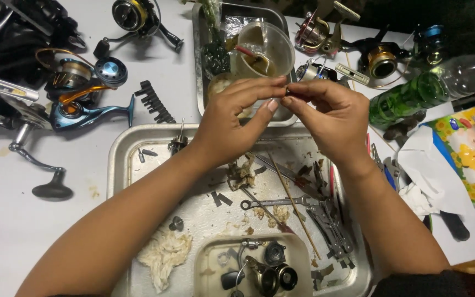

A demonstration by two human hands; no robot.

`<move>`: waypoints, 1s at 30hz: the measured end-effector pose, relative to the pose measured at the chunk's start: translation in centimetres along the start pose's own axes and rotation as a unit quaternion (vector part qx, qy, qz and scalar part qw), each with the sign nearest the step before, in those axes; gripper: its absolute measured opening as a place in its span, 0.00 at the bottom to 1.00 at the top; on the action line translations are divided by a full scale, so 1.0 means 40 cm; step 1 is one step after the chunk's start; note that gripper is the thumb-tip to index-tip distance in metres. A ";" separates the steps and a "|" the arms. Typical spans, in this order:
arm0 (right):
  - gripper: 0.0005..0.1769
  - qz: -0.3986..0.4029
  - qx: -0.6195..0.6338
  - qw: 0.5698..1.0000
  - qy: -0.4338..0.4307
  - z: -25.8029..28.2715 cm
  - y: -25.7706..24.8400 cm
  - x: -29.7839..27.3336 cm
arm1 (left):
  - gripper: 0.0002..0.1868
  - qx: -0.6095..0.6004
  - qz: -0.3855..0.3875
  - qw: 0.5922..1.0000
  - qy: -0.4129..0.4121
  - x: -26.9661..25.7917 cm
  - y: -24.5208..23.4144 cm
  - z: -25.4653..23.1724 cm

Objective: Detailed cleaning and reassembly of fishing reel components using small tools on a workbench.

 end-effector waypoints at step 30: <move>0.05 0.078 -0.005 0.997 0.003 0.035 0.016 -0.017 | 0.12 0.063 0.074 0.995 -0.027 -0.007 0.017 -0.010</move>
Point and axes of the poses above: each hand's wrist, its own x-axis towards the middle knuckle, its own y-axis out of the palm, z = x × y, the point moved 8 cm from there along x, towards the middle knuckle, and after that the axes turned 9 degrees about y, right-handed, at the moved point
